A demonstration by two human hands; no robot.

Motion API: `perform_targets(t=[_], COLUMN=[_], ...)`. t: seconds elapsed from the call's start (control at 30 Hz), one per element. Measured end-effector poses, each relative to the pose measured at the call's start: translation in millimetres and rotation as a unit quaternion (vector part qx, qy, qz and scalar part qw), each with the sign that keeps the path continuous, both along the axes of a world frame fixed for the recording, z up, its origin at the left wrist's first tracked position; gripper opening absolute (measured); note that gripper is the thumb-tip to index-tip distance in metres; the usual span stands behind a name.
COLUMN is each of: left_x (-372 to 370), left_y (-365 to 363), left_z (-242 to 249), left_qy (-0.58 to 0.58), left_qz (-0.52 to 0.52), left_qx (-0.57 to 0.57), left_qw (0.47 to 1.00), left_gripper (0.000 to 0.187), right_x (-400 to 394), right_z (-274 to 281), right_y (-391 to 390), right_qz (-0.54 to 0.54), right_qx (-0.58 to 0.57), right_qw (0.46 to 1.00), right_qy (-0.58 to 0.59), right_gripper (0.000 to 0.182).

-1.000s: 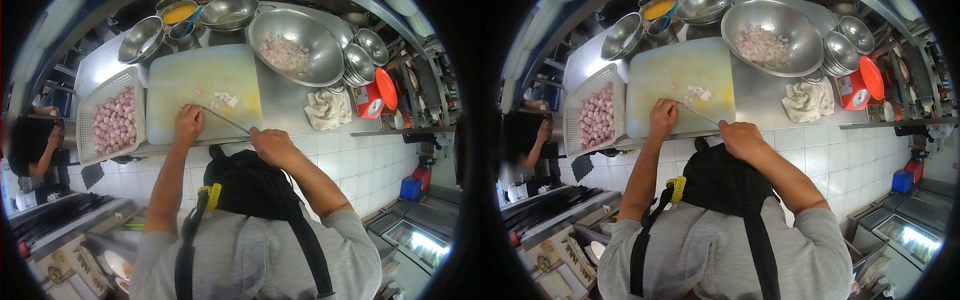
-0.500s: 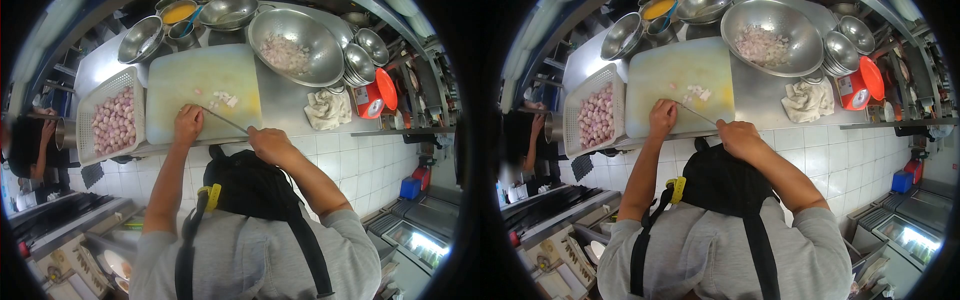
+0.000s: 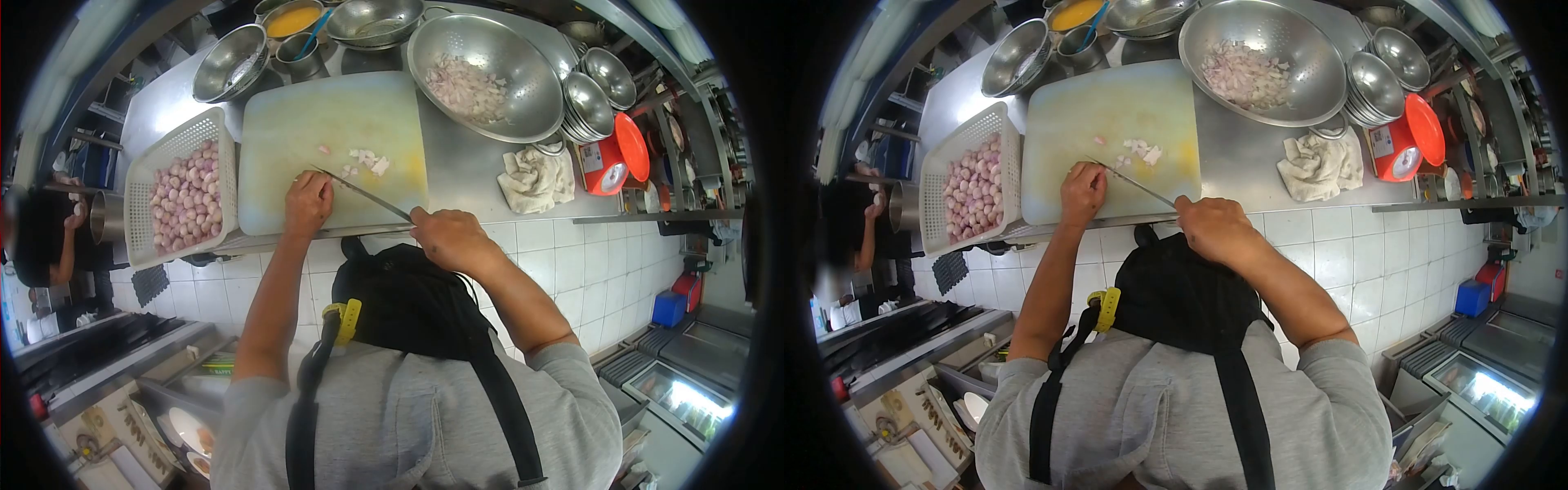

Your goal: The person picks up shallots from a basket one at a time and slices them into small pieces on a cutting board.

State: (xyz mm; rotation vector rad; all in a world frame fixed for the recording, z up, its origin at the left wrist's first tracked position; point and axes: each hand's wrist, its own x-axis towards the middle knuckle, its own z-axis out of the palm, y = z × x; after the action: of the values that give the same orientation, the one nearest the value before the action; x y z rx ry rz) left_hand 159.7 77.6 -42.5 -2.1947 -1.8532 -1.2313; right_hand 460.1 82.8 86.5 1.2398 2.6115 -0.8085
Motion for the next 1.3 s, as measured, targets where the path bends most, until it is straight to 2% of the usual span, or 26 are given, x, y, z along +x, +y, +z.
perform_targets(t=[0.27, 0.37, 0.47, 0.57, 0.67, 0.77, 0.8, 0.87, 0.97, 1.07, 1.17, 1.27, 1.3], left_x=[1, -2, -12, -33, -44, -44, -45, -47, -37, -19, -7, -13, -16], left_y=[0, -1, 16, 57, 85, 87, 87, 75, 41, 8, -2, -1, 0], left_z=[3, -1, 10, 34, 29, 29, 28, 24, 28, 4, 11, 10, 14], left_qy=[-0.004, -0.036, -0.119, -0.044, 0.127, 0.04, -0.063, -0.266, -0.278, -0.153, -0.157, -0.255, -0.233], left_qz=[-0.006, -0.003, 0.136, -0.019, -0.128, -0.072, -0.045, 0.013, 0.072, -0.034, -0.019, -0.014, -0.021], left_qx=[0.015, -0.024, -0.017, 0.004, -0.049, -0.194, -0.21, -0.243, -0.28, -0.173, -0.151, -0.156, -0.164], left_qw=[1.0, 0.999, 0.983, 0.999, 0.982, 0.978, 0.975, 0.933, 0.916, 0.972, 0.976, 0.954, 0.958], left_gripper=[0.013, 0.015, 0.019, 0.02, 0.019, 0.018, 0.018, 0.017, 0.015, 0.014, 0.016, 0.014, 0.012], right_x=[-5, -12, -9, -11, -21, -19, -14, -2, 9, 8, 0, -1, -3], right_z=[-9, -16, -13, -4, -2, -8, -12, -21, -24, -28, -15, -22, -21], right_y=[7, 13, 8, 4, 1, 3, 4, 4, 8, 6, 8, 9, 8], right_qz=[0.001, 0.002, -0.016, -0.002, 0.001, -0.006, -0.019, -0.044, -0.076, -0.082, -0.068, -0.056, -0.055], right_qx=[-0.024, -0.046, -0.019, -0.032, -0.039, -0.053, -0.044, -0.032, -0.055, -0.051, -0.069, -0.038, -0.027], right_qw=[1.0, 0.999, 1.0, 0.999, 0.999, 0.999, 0.999, 0.999, 0.996, 0.995, 0.995, 0.998, 0.998], right_qy=[0.001, -0.015, 0.015, -0.01, -0.012, -0.012, -0.007, 0.003, 0.008, 0.035, -0.001, 0.009, 0.01], right_gripper=[0.02, 0.021, 0.023, 0.024, 0.024, 0.025, 0.026, 0.029, 0.029, 0.027, 0.029, 0.027, 0.027])
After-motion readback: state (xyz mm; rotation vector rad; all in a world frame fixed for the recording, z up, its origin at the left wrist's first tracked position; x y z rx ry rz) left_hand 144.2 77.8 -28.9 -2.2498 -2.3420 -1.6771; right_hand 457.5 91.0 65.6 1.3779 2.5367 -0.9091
